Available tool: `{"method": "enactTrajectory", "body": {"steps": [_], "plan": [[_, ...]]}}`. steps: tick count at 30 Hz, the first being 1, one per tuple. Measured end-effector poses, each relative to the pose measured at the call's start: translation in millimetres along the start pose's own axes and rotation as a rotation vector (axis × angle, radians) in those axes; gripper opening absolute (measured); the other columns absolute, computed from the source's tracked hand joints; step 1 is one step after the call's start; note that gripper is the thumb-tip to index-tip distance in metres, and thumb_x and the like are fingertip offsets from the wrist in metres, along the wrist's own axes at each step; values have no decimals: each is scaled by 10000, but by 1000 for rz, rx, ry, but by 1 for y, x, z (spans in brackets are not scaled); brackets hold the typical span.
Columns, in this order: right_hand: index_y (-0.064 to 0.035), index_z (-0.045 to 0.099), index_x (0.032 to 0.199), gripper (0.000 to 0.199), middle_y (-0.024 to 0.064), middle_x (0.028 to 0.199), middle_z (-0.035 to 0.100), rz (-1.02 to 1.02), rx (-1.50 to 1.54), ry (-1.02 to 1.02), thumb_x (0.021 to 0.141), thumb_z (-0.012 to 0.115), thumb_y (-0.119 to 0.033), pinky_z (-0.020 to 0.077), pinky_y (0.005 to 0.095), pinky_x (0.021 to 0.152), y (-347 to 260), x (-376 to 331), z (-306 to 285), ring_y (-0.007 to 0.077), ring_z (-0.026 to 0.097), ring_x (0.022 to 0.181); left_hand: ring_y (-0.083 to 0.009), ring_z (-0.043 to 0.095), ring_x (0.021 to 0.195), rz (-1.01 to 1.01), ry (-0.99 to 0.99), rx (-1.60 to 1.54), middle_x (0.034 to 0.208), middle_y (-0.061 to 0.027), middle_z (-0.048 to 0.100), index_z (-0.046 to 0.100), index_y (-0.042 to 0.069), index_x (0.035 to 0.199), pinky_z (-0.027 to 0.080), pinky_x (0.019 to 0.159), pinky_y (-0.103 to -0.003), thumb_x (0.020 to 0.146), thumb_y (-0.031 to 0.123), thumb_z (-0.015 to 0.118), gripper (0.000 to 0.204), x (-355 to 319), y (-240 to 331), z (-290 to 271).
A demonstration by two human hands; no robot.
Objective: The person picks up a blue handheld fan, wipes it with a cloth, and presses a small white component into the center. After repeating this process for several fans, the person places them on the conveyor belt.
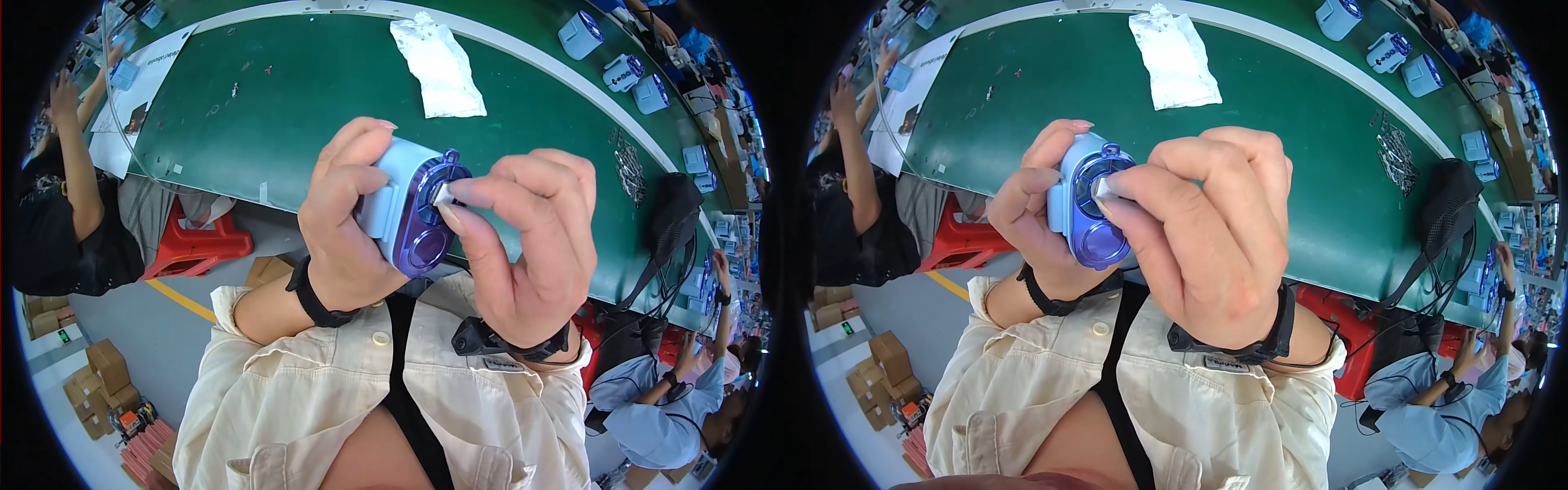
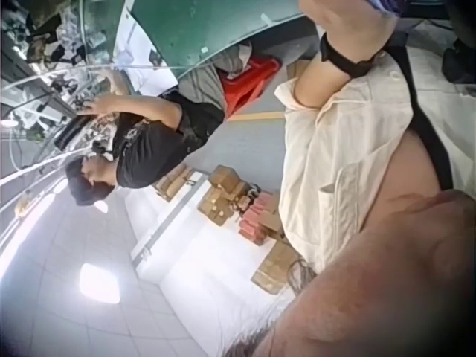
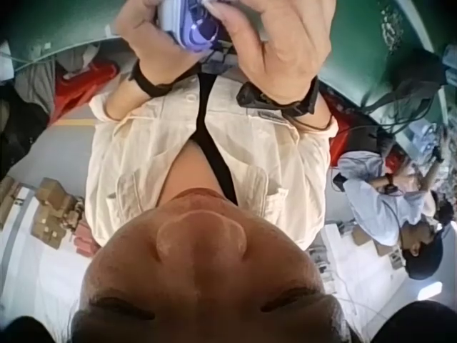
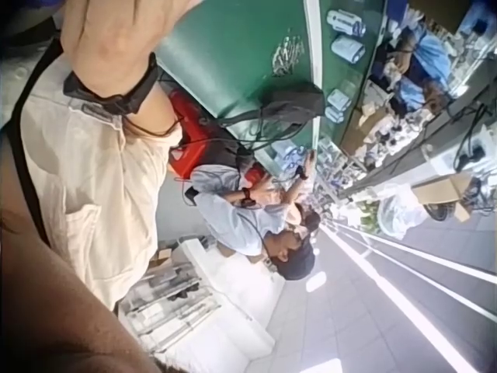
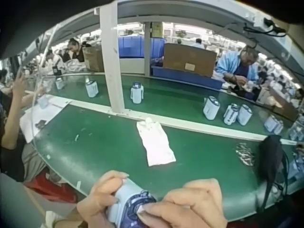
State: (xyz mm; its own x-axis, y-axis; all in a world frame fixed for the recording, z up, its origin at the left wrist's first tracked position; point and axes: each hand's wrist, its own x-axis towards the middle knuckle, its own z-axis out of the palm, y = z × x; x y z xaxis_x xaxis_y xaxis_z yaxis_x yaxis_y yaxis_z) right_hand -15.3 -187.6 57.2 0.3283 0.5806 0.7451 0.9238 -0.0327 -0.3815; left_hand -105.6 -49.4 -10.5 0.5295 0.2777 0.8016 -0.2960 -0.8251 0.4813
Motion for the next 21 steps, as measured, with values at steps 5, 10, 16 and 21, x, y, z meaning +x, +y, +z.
{"method": "enactTrajectory", "body": {"steps": [5, 10, 16, 21], "plan": [[-21, 663, 903, 210, 99, 873, 601, 118, 24, 10, 714, 755, -14, 442, 333, 731, -8, -2, 7, 258, 546, 815, -378, 584, 1086, 19, 29, 34, 1238, -237, 505, 280, 72, 1178, 510, 859, -420, 720, 157, 858, 743, 0, -2, 2], [-21, 633, 996, 279, 93, 941, 608, 205, 77, -2, 744, 748, 12, 448, 312, 771, -8, -5, 10, 229, 570, 883, -352, 582, 1085, -6, 28, 58, 1234, -243, 504, 272, 80, 1178, 505, 871, -411, 716, 117, 849, 740, 0, 2, 4], [6, 553, 1213, 364, 91, 1126, 590, 626, 803, -58, 878, 656, -91, 446, 295, 888, 4, -3, 18, 184, 567, 1035, -279, 611, 981, -129, 54, -325, 1189, -227, 527, 319, 26, 1169, 502, 846, -372, 706, 36, 814, 679, -5, 5, 10], [33, 481, 1334, 437, 105, 1234, 566, 727, 1270, -240, 973, 528, -208, 437, 302, 966, 9, -12, 29, 173, 554, 1116, -269, 590, 1036, -207, 13, -309, 1195, -233, 517, 308, 29, 1183, 481, 890, -350, 701, 20, 811, 697, -6, 10, 7]]}}
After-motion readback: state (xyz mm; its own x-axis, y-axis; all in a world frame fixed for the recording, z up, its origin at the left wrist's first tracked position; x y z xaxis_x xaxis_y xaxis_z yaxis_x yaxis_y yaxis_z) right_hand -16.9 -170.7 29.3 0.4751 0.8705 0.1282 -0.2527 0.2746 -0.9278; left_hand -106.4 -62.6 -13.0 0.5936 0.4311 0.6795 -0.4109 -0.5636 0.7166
